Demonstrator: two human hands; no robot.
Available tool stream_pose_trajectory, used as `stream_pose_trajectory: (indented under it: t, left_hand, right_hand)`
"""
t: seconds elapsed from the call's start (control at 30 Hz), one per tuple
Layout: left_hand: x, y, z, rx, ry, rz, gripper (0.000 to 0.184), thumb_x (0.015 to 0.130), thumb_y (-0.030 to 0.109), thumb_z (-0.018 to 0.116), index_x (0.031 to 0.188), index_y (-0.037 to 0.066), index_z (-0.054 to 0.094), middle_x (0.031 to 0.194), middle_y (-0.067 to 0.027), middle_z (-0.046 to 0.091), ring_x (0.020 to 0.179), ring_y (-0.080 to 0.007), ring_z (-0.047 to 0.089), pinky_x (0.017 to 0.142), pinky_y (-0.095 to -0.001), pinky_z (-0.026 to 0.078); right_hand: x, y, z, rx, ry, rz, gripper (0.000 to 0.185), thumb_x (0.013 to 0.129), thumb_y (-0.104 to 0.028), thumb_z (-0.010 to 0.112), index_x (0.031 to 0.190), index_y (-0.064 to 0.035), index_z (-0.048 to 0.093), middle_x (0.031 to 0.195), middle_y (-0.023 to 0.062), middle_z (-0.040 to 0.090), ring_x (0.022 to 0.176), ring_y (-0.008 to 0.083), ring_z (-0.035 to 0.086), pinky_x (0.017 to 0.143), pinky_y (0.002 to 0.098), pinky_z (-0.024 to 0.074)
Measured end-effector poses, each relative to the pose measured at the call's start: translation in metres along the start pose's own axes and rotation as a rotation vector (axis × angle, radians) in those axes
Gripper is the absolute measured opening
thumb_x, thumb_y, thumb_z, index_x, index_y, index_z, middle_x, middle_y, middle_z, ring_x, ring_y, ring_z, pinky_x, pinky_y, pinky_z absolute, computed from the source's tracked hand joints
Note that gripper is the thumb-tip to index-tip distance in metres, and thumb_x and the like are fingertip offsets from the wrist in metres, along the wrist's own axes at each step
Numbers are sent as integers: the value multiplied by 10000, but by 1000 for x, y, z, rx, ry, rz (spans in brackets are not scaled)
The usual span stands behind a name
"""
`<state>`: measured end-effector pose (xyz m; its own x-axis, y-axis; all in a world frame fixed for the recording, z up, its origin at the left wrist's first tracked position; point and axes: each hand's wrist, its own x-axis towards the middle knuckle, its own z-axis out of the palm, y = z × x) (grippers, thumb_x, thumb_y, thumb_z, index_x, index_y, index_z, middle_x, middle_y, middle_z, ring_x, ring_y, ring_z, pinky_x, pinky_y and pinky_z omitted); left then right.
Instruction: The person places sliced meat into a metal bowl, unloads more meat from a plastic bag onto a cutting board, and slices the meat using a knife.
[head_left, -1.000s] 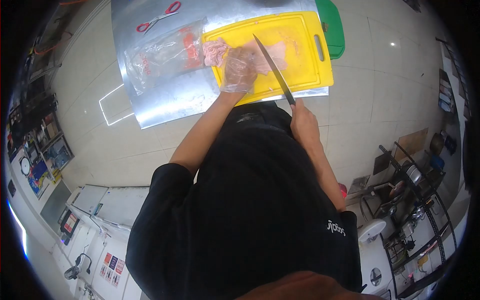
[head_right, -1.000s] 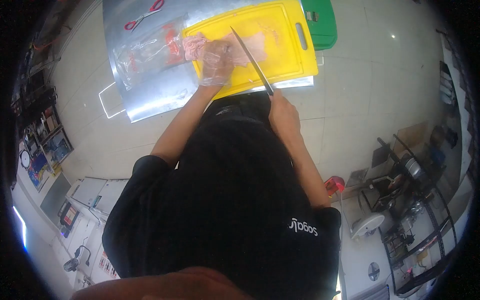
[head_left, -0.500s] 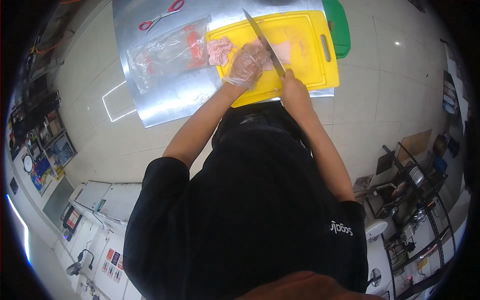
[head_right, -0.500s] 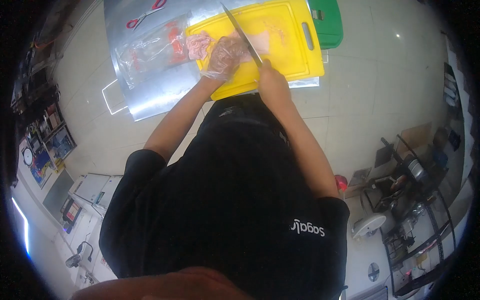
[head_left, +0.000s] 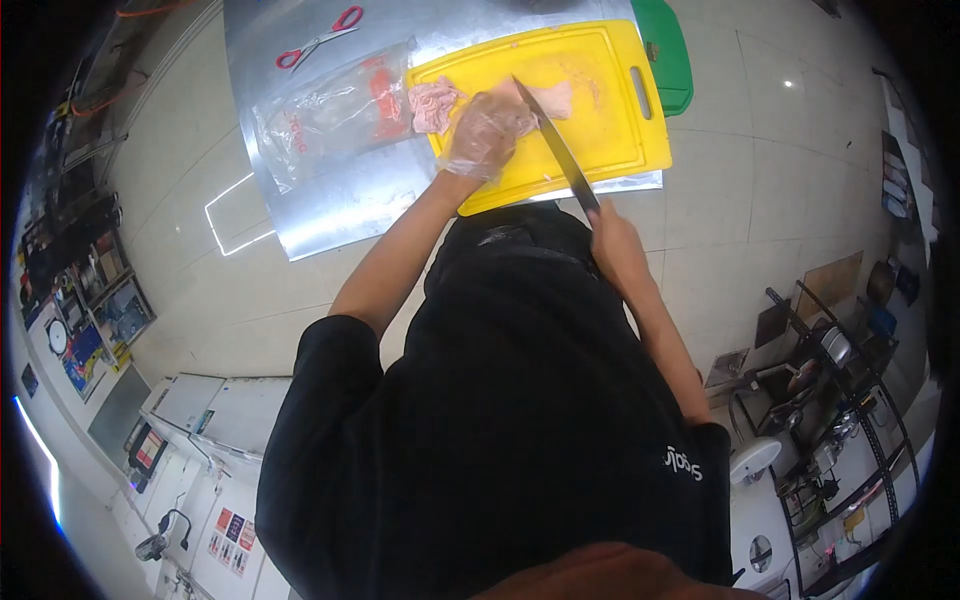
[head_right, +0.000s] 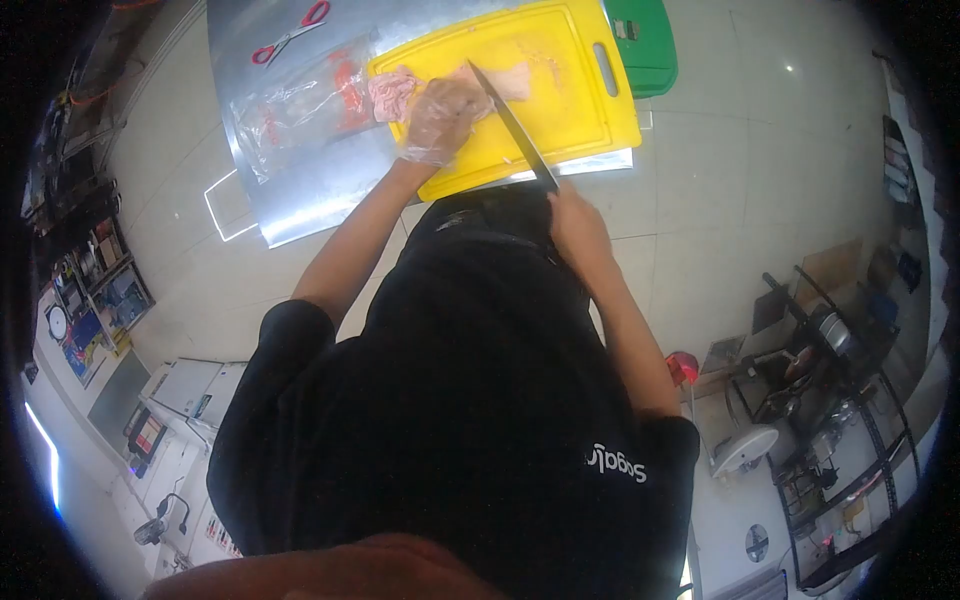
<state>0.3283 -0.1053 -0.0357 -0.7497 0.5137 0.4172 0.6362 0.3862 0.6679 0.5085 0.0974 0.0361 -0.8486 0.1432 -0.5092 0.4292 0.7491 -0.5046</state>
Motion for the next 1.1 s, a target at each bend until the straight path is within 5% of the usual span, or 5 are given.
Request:
stream_pose_trajectory:
  t: [0.2,0.6,0.8,1.0,1.1]
  left_hand:
    - [13,-3,-12,293,134,-163,250,782,107,707,1031,123,719,1013,-114,687,986,-314,637,903,-448,507]
    - [82,41,19,539,-573,-247,657,701,393,859,1275,154,647,1300,-121,614,1233,-333,571,1024,-445,484]
    - [86,6,13,399,-449,-229,486,732,349,850,1140,119,720,1187,-155,671,1139,-317,642,969,-386,516]
    - [72,-4,35,813,-583,129,187,855,230,737,975,90,704,966,-109,686,924,-259,646,844,-385,517]
    - [76,8,31,-132,-480,-644,131,905,191,703,931,81,638,879,-73,635,839,-206,612,786,-336,508]
  right_hand:
    - [-79,64,-39,-32,-128,7,192,1039,-193,522,1066,-3,511,809,298,648,797,521,618,668,593,447]
    - [-54,56,-45,237,182,-51,210,1056,-180,508,1019,27,496,840,286,646,838,505,621,681,536,467]
    - [-62,67,-43,247,204,45,206,1056,-181,504,989,14,494,835,293,630,829,513,607,669,538,448]
    - [-61,82,-33,284,248,-8,204,1052,-191,509,1005,7,503,857,292,643,849,516,606,681,544,452]
    - [-56,81,-31,280,269,-30,211,1060,-180,502,995,22,503,845,266,653,826,488,628,685,485,478]
